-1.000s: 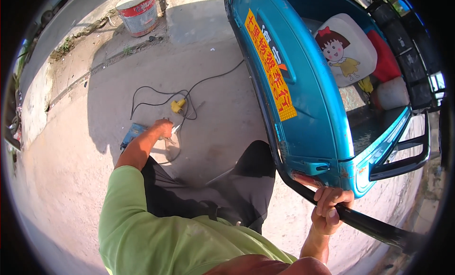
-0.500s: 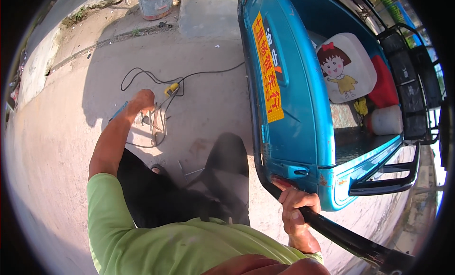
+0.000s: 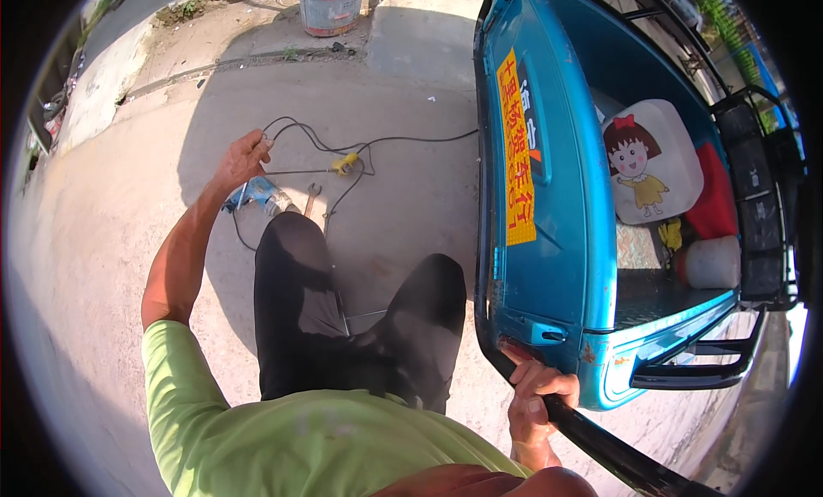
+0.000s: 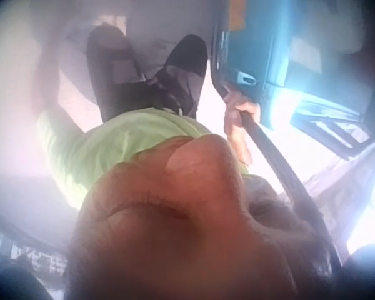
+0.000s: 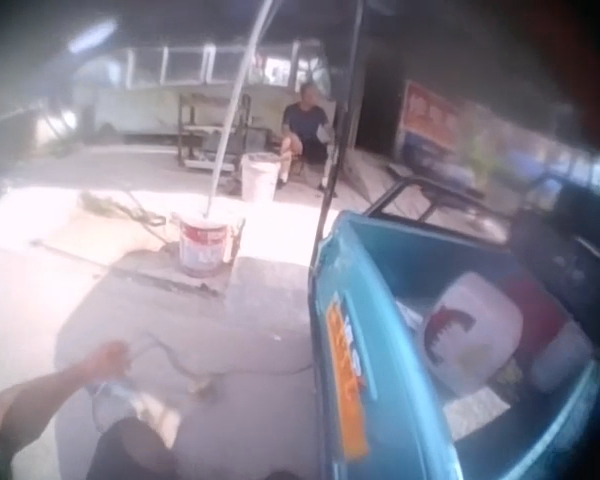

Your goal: The person assembles components onto the rear of a tricycle by hand and with a wrench, then checks the attachment by pulling on the vehicle frame.

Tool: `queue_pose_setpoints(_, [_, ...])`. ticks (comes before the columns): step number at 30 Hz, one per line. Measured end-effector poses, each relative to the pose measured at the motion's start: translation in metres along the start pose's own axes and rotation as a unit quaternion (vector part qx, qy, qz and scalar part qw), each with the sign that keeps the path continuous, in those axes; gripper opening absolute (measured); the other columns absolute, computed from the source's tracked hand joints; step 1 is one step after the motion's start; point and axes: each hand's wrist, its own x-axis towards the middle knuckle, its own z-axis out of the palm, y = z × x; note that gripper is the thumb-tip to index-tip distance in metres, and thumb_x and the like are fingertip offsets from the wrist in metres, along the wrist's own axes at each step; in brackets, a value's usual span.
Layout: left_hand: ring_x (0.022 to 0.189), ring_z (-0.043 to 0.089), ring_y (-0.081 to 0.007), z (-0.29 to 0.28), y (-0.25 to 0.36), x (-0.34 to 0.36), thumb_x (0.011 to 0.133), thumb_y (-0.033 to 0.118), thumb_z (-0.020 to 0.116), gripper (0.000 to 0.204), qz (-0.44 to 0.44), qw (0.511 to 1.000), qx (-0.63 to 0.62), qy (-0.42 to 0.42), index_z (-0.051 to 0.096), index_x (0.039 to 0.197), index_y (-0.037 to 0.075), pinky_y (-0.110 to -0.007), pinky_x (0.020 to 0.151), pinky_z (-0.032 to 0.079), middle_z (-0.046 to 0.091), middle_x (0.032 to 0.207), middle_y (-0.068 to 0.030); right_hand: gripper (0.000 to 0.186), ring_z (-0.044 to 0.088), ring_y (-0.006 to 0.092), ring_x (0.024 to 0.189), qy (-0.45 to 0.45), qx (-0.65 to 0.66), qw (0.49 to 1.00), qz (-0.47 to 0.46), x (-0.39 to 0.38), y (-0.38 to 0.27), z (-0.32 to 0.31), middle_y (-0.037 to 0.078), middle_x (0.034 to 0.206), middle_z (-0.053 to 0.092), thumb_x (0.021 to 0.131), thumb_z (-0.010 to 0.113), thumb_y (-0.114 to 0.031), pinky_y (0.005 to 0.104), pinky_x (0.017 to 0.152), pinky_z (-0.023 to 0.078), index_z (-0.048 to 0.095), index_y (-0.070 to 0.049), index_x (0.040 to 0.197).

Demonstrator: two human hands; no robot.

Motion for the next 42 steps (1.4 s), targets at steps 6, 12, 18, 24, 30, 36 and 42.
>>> queue_pose_setpoints(6, [0.058,0.049,-0.0119,0.003,0.017,0.056,0.103,0.036,0.056,0.033,0.026,0.999,-0.03,0.032,0.056,0.09,0.006,-0.031,0.054,0.042,0.053,0.064,-0.0034,0.023,0.042,0.0119,0.052,0.097,0.001,0.994,-0.046,-0.004,0.014,0.008,0.0,0.062,0.045,0.083,0.068,-0.016,0.0349,0.065,0.042,0.047,-0.009,0.09])
queue_pose_setpoints(12, [0.059,0.053,-0.01,-0.012,0.083,0.131,0.104,0.037,0.057,0.034,0.144,0.98,-0.105,0.085,0.063,0.114,0.006,-0.028,0.053,0.044,0.059,0.078,-0.004,0.024,0.044,0.0096,0.049,0.168,-0.043,0.983,-0.053,0.008,0.006,0.029,-0.003,0.056,0.045,0.085,0.07,-0.022,0.0311,0.066,0.04,0.051,-0.009,0.089])
queue_pose_setpoints(18, [0.064,0.059,-0.0144,0.079,-0.033,0.232,0.105,0.033,0.053,0.04,-0.232,0.907,-0.248,-0.25,0.061,0.125,-0.001,-0.027,0.053,0.044,0.07,0.098,-0.0154,0.019,0.037,0.007,0.048,0.276,-0.111,0.95,-0.09,0.008,0.018,0.037,-0.004,0.058,0.039,0.095,0.058,-0.023,0.0307,0.068,0.042,0.053,-0.005,0.099])
queue_pose_setpoints(24, [0.062,0.051,-0.0105,0.102,-0.003,0.289,0.101,0.019,0.06,0.032,-0.069,0.891,-0.361,-0.266,0.063,0.125,-0.003,-0.025,0.054,0.041,0.071,0.096,-0.011,0.027,0.037,0.0078,0.052,0.374,-0.133,0.912,-0.101,0.005,0.027,0.046,-0.005,0.061,0.034,0.1,0.045,-0.028,0.0318,0.07,0.04,0.056,-0.003,0.103])
queue_pose_setpoints(30, [0.072,0.049,-0.0063,0.101,0.026,0.339,0.096,0.005,0.061,0.035,0.098,0.909,-0.287,-0.285,0.064,0.131,0.004,-0.023,0.063,0.042,0.071,0.105,-0.0059,0.028,0.039,0.0078,0.055,0.362,-0.146,0.919,-0.061,0.013,0.023,0.051,-0.005,0.063,0.034,0.1,0.046,-0.032,0.0318,0.072,0.041,0.058,-0.006,0.1])
queue_pose_setpoints(36, [0.098,0.064,-0.0123,0.107,0.03,0.364,0.099,0.007,0.058,0.032,0.209,0.94,-0.118,-0.243,0.065,0.131,0.007,-0.029,0.086,0.05,0.071,0.114,-0.0046,0.025,0.035,0.0086,0.055,0.373,-0.147,0.914,-0.056,0.019,0.021,0.059,-0.005,0.061,0.032,0.101,0.049,-0.029,0.0305,0.07,0.04,0.061,-0.008,0.098])
queue_pose_setpoints(42, [0.1,0.064,-0.016,0.106,0.034,0.378,0.098,0.011,0.061,0.029,0.254,0.935,-0.097,-0.227,0.068,0.125,0.005,-0.031,0.091,0.048,0.073,0.108,-0.0083,0.027,0.037,0.0082,0.055,0.377,-0.131,0.916,-0.035,0.013,0.019,0.054,-0.005,0.063,0.035,0.101,0.048,-0.031,0.0319,0.072,0.041,0.06,-0.008,0.1])
